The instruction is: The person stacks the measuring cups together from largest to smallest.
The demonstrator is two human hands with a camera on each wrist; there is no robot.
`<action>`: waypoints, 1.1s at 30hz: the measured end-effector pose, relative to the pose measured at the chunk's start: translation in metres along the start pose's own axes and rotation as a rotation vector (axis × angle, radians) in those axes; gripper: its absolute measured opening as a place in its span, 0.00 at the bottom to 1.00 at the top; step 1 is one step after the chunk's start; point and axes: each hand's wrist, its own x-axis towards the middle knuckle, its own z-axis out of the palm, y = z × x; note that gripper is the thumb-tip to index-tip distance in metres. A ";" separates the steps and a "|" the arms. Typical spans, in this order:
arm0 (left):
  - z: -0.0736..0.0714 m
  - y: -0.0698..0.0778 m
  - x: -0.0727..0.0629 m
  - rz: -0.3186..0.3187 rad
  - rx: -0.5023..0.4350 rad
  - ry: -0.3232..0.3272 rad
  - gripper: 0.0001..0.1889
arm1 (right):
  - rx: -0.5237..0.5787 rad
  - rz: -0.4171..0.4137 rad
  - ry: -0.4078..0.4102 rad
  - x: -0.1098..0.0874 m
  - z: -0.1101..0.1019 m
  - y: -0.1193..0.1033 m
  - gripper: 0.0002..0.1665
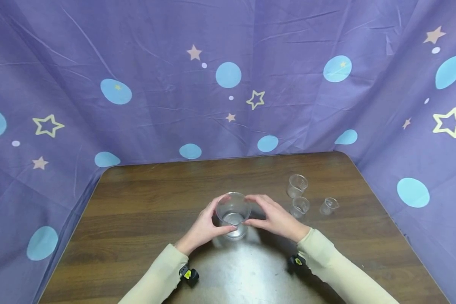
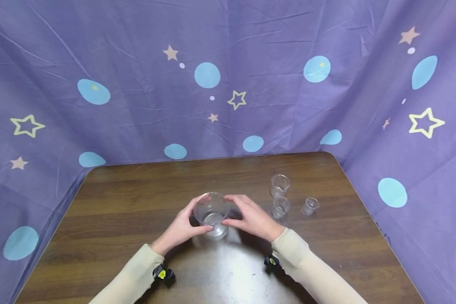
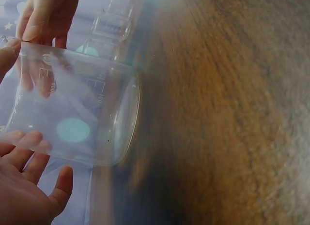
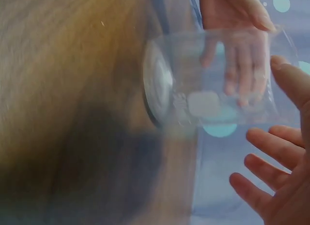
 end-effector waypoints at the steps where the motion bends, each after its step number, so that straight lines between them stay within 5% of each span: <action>1: 0.000 0.000 0.000 0.001 0.001 0.000 0.49 | -0.019 -0.008 -0.007 0.000 -0.004 0.001 0.38; 9: -0.002 0.002 0.001 0.011 0.007 -0.008 0.49 | -0.160 -0.069 -0.030 0.002 -0.049 0.008 0.31; 21: -0.005 0.001 0.005 0.013 0.031 -0.016 0.49 | -0.300 -0.026 -0.087 0.007 -0.116 0.039 0.24; 33: -0.004 -0.003 0.002 0.005 0.002 -0.025 0.48 | -0.351 0.046 -0.261 0.008 -0.152 0.079 0.32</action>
